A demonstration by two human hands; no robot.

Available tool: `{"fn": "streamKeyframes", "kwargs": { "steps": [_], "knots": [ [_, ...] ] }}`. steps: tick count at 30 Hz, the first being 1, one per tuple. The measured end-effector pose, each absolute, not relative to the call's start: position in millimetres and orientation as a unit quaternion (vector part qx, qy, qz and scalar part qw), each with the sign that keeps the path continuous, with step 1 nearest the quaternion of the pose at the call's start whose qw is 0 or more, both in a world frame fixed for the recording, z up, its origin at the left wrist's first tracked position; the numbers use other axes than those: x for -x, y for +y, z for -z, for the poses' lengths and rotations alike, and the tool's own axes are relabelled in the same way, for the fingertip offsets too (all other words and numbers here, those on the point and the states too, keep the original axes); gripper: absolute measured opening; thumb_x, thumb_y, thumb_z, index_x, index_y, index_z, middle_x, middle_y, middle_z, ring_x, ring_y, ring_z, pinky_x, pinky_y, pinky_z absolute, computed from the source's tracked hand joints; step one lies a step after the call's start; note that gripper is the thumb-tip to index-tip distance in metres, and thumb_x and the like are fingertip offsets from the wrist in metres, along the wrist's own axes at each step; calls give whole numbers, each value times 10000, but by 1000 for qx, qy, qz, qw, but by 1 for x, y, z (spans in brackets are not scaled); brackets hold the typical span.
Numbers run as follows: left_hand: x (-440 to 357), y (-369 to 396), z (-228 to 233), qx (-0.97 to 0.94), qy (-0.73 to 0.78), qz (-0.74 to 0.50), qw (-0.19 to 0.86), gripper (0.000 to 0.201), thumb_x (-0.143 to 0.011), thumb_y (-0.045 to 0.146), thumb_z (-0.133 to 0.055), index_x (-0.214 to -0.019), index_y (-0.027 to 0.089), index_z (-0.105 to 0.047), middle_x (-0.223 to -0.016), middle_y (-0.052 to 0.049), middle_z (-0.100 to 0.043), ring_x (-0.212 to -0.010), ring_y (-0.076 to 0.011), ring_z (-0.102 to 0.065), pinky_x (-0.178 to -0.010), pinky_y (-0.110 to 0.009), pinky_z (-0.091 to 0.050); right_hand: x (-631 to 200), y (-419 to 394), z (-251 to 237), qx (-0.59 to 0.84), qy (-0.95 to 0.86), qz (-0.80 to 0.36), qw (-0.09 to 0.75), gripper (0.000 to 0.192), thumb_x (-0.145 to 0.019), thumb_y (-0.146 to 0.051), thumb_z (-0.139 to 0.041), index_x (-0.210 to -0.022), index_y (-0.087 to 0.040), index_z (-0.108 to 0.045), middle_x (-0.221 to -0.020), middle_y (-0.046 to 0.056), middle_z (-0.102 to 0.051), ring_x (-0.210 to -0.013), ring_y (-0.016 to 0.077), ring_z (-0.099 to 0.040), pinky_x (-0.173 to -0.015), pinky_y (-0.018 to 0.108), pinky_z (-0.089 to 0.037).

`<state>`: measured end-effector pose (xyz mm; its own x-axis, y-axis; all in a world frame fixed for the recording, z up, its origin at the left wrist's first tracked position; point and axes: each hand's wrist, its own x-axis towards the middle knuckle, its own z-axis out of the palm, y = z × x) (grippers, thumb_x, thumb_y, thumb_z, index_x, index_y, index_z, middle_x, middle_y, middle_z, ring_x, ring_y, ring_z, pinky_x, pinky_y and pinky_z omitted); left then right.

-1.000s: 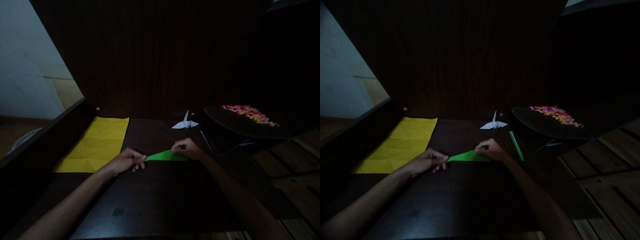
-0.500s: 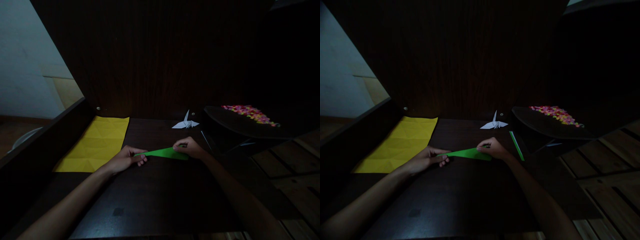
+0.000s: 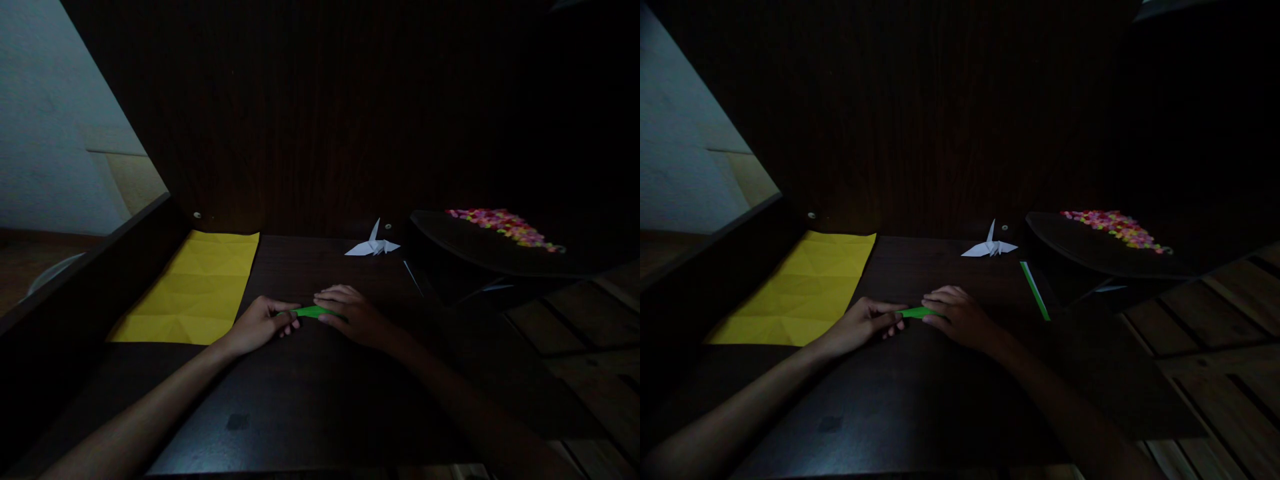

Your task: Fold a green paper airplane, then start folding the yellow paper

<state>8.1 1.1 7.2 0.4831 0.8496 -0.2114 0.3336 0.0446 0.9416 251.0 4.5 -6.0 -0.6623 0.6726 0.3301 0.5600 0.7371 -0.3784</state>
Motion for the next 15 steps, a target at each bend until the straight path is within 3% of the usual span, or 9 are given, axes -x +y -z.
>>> {"fn": "streamKeyframes", "kwargs": {
  "steps": [4,7,10,15],
  "knots": [
    [-7,-1,-8,-785,422,-223,395,272,-866,237,-516,-984,179,-754,-801,-44,-684,-738,-173,-595,-709,-282,-457,-243,1,13,314,-921,-78,216,343,-927,-224,-558,-1267,-195,-585,-1226,85,-648,-1148,231,-539,-931,396,-457],
    [-7,-4,-8,-848,401,-219,270,268,-854,195,-528,-1003,204,-750,-836,-54,-623,-823,-195,-581,-763,-308,-450,-239,-1,13,329,-925,-34,184,253,-934,-189,-535,-1160,-190,-648,-1093,89,-668,-1003,235,-556,-828,384,-456],
    [-6,-5,-7,-868,382,-209,236,272,-866,177,-514,-1020,188,-737,-854,-64,-601,-833,-198,-575,-763,-313,-459,-236,-2,10,344,-927,-5,147,207,-924,-173,-536,-1079,-197,-671,-984,82,-643,-882,226,-531,-739,366,-419],
    [-3,-4,-7,-893,346,-183,219,254,-905,176,-481,-983,169,-723,-843,-64,-598,-818,-188,-574,-768,-304,-464,-231,-4,6,347,-930,16,121,233,-875,-73,-530,-1025,-184,-671,-940,80,-617,-857,222,-503,-711,352,-388]
  ]
}}
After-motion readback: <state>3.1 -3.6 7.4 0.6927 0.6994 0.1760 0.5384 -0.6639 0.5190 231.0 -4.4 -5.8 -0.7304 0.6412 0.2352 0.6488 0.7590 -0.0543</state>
